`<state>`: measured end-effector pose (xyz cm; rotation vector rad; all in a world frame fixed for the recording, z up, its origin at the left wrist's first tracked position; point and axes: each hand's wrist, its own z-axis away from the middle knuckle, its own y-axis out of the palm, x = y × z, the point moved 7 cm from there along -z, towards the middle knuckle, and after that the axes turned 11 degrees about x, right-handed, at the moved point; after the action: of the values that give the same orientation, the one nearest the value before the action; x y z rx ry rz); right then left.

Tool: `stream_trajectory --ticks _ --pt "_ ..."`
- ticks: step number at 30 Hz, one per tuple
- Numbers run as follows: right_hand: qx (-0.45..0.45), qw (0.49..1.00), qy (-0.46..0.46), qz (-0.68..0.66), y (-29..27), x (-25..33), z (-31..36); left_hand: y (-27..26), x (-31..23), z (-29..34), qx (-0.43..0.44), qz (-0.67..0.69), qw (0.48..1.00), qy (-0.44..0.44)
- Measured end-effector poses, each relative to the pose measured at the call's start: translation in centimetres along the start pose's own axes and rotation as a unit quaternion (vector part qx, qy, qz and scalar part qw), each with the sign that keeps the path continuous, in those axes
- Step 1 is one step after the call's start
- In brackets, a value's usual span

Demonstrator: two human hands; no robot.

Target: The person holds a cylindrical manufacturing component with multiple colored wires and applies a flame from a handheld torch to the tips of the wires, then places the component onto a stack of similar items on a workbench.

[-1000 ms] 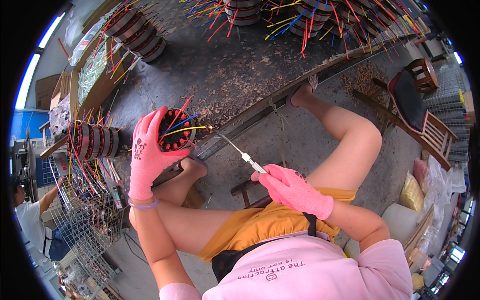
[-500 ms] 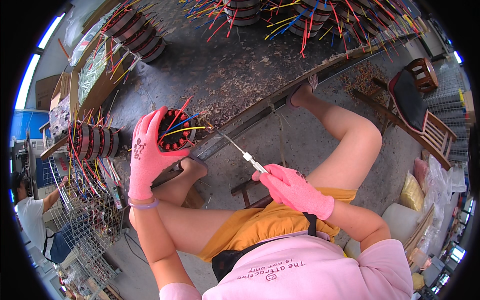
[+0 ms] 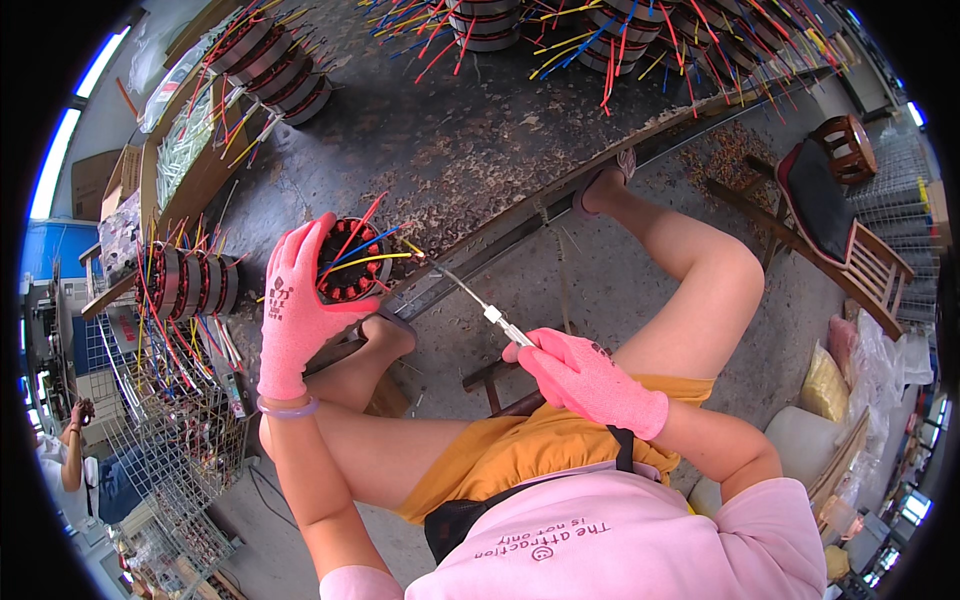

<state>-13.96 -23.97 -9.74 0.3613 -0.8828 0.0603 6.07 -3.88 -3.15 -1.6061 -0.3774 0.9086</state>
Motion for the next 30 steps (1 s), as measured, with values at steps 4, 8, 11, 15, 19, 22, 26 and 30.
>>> stream_trajectory --ticks 4,8,11,15,19,22,26,30 --pt "-0.006 1.0 -0.008 0.003 -0.13 -0.4 -0.21 0.03 0.13 0.05 -0.002 -0.004 1.0 0.003" --pt "-0.003 1.0 -0.005 0.003 -0.13 -0.22 -0.09 -0.05 -0.04 -0.02 -0.002 0.001 1.0 0.006" --pt "0.007 1.0 -0.004 -0.003 0.22 0.06 -0.14 -0.11 -0.1 0.03 -0.002 -0.004 1.0 0.006" --pt "0.006 1.0 -0.008 0.001 0.24 0.25 -0.13 -0.08 -0.14 -0.03 0.001 0.004 1.0 0.001" --pt "0.008 1.0 -0.003 -0.001 0.26 -0.04 -0.27 -0.06 -0.15 -0.01 -0.001 0.0 1.0 -0.001" --pt "0.003 1.0 -0.006 0.003 0.23 0.13 -0.12 0.03 0.03 -0.01 0.002 0.0 1.0 -0.005" --pt "-0.001 1.0 -0.017 0.017 0.07 -0.05 -0.2 0.09 0.15 -0.01 0.004 0.001 1.0 -0.003" --pt "-0.009 1.0 -0.018 0.023 -0.24 -0.44 -0.28 0.07 0.18 0.01 0.003 -0.003 1.0 -0.006"
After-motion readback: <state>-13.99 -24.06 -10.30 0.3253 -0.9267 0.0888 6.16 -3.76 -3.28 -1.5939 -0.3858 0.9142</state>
